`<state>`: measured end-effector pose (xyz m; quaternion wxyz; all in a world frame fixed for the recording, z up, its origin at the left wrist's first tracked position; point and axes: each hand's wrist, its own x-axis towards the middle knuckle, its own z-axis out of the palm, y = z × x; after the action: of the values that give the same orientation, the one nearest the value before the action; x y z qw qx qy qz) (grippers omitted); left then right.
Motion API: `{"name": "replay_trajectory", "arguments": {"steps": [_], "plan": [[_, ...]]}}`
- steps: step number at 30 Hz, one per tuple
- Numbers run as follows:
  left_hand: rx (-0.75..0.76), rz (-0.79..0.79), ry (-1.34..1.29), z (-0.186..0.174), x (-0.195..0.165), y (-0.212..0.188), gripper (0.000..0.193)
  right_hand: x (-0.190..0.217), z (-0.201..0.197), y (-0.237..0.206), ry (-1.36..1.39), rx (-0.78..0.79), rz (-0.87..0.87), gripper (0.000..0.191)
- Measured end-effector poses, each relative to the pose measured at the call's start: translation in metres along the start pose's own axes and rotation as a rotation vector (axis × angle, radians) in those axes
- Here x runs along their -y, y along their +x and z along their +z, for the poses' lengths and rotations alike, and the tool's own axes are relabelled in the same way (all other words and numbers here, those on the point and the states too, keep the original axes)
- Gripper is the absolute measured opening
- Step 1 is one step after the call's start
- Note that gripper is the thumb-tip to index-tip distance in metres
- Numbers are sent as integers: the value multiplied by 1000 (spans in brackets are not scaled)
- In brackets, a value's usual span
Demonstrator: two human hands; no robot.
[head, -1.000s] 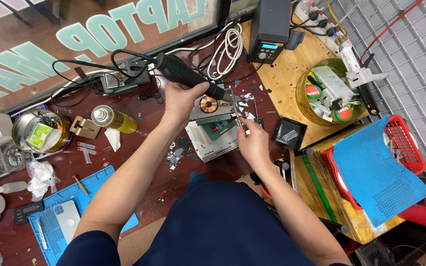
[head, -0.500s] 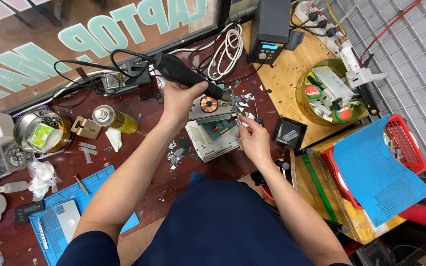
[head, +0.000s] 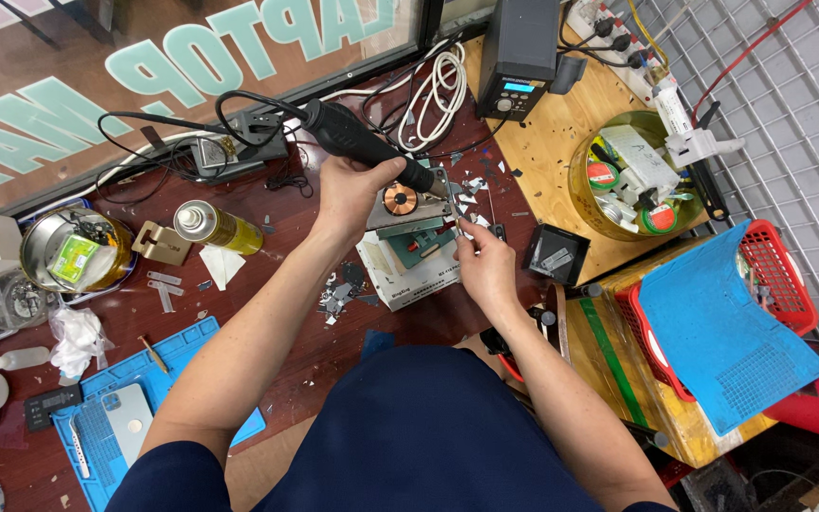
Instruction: The person uses a hot air gun and a metal tool to work on a small electronic component mounted on a white fixture. They repeatedly apply heat and scrape or adjust the component's surface throughout the clip.
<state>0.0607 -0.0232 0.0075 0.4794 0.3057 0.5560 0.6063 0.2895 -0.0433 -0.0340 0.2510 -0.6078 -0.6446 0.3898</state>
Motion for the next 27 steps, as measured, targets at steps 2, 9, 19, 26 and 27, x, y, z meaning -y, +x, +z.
{"name": "replay_trajectory", "arguments": {"steps": [2, 9, 19, 26, 27], "plan": [[2, 0, -2, 0, -2, -1, 20, 0, -2, -1, -35, 5, -21, 33], [-15, -12, 32, 2, -5, -1, 25, 2, -2, -6, -103, -50, -179, 31], [-7, 0, 43, 2, -3, -1, 22, -15, 10, -5, -154, -181, -449, 28], [-20, -5, 42, 0, -1, 1, 22, -11, 8, 4, 131, 24, 65, 33], [-23, -7, 43, 0, 0, 1, 22, -11, 7, 5, 153, 42, 101, 34]]}}
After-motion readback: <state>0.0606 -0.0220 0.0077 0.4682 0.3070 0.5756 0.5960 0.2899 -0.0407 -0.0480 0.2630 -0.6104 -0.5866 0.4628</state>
